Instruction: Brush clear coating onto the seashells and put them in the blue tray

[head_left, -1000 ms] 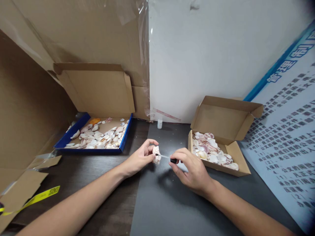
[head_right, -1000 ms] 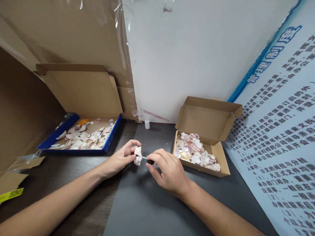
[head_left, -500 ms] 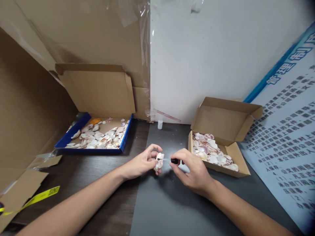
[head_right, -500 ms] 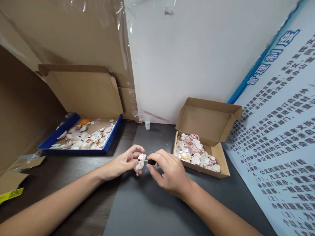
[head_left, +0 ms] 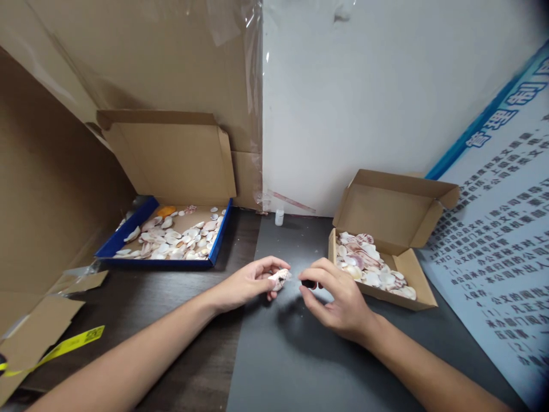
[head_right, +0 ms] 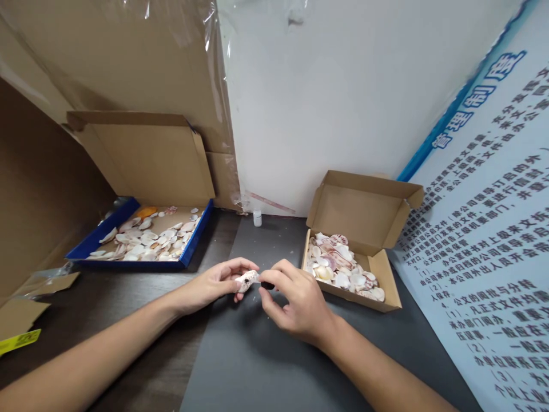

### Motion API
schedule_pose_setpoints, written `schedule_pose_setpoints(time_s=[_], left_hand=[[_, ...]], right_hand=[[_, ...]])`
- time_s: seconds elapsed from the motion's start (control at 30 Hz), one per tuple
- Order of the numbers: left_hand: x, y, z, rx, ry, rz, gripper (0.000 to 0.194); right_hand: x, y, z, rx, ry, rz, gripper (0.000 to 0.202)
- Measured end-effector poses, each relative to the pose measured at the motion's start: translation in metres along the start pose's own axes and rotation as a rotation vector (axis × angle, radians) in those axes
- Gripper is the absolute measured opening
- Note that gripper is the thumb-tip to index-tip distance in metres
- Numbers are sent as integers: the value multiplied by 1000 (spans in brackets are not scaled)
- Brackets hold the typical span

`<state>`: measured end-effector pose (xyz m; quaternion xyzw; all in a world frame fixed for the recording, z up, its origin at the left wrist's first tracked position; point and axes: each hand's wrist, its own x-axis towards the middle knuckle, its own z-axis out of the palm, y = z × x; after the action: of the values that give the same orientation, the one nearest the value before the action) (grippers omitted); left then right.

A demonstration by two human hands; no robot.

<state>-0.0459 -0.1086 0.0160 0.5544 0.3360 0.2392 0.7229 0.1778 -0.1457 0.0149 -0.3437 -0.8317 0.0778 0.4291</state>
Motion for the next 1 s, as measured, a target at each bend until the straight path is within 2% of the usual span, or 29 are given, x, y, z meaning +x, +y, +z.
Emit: schedule_pose_setpoints(time_s=[0.23, 0.33, 0.47, 0.53, 0.83, 1.0], left_hand=[[1, -1, 1, 37, 17, 2, 45], [1, 1, 2, 54, 29, 6, 45], [-1, 6, 3, 64, 23, -1, 42], [-2, 7, 3, 56, 16, 3, 41], [4, -6, 0, -70, 55, -9, 45], [5, -6, 1, -85, 65, 2, 42]], right_hand=[[0, -1, 2, -30, 4, 3, 16], [0, -1, 2, -48, -37, 14, 15], [1, 0, 0, -60, 6, 26, 15], [1, 0, 0, -31, -13, -1, 16], [-1, -1, 2, -41, -22, 44, 16], [-2, -1, 1, -107, -23, 110, 14]])
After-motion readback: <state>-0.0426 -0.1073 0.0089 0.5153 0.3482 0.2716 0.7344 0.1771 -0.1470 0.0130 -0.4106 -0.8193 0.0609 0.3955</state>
